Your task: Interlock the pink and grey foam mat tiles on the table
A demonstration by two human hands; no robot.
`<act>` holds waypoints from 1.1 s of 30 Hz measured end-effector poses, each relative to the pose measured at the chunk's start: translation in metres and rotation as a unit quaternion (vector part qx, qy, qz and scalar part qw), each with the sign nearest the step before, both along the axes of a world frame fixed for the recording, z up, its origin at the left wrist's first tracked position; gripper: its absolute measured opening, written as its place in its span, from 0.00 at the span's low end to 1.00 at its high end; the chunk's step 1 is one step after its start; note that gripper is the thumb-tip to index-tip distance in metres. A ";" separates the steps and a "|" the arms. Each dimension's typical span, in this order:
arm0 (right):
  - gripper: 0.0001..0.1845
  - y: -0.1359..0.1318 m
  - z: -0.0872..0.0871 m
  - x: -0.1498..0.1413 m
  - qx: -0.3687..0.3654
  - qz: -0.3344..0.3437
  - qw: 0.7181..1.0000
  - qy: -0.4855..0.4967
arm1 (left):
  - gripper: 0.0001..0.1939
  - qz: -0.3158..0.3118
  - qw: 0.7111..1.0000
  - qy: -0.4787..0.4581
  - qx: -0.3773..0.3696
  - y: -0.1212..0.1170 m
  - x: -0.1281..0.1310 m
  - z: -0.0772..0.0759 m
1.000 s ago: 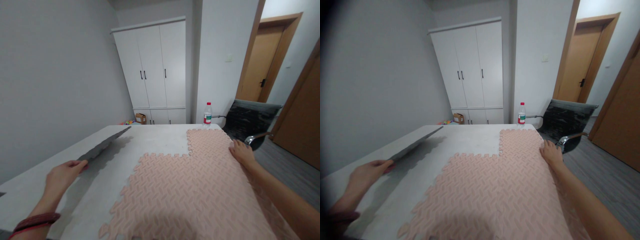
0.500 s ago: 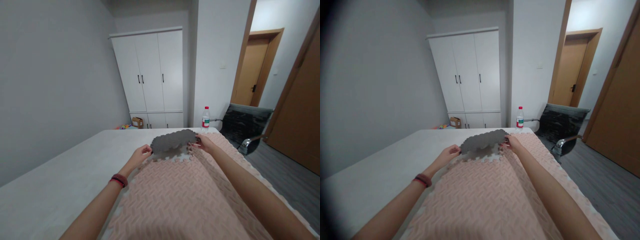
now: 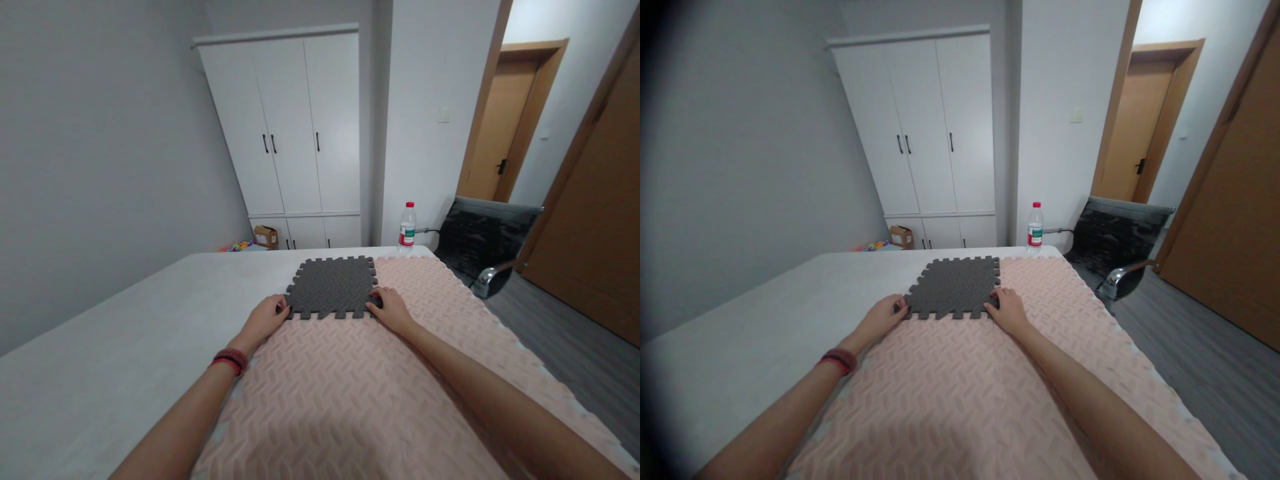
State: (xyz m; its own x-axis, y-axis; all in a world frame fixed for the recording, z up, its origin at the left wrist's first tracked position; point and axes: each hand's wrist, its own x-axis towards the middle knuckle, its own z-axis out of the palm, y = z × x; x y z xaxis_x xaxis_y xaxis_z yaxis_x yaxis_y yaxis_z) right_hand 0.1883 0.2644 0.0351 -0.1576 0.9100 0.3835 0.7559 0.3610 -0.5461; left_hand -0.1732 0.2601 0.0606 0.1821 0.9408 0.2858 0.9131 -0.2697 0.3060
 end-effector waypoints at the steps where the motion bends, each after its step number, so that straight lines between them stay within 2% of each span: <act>1: 0.16 -0.001 0.001 0.000 0.007 0.006 1.000 -0.014 | 0.11 0.010 1.000 0.012 0.008 -0.001 0.001 0.001; 7: 0.16 -0.003 -0.001 0.000 0.034 0.022 0.997 -0.071 | 0.07 0.023 0.996 0.075 0.032 -0.008 0.000 0.005; 18: 0.17 -0.005 0.000 -0.004 0.050 0.003 0.992 -0.117 | 0.12 0.031 0.987 0.149 0.042 -0.004 0.010 -0.005; 26: 0.14 -0.007 0.001 -0.005 0.056 -0.012 0.989 -0.133 | 0.14 0.018 0.983 0.180 0.038 -0.009 0.018 -0.002; 30: 0.23 -0.006 0.000 -0.006 0.046 -0.022 0.987 -0.150 | 0.19 -0.014 0.986 0.164 0.029 -0.004 0.024 -0.001; 33: 0.27 -0.003 -0.002 -0.006 -0.012 0.013 0.980 -0.199 | 0.20 -0.072 0.987 0.144 -0.008 0.007 0.025 0.000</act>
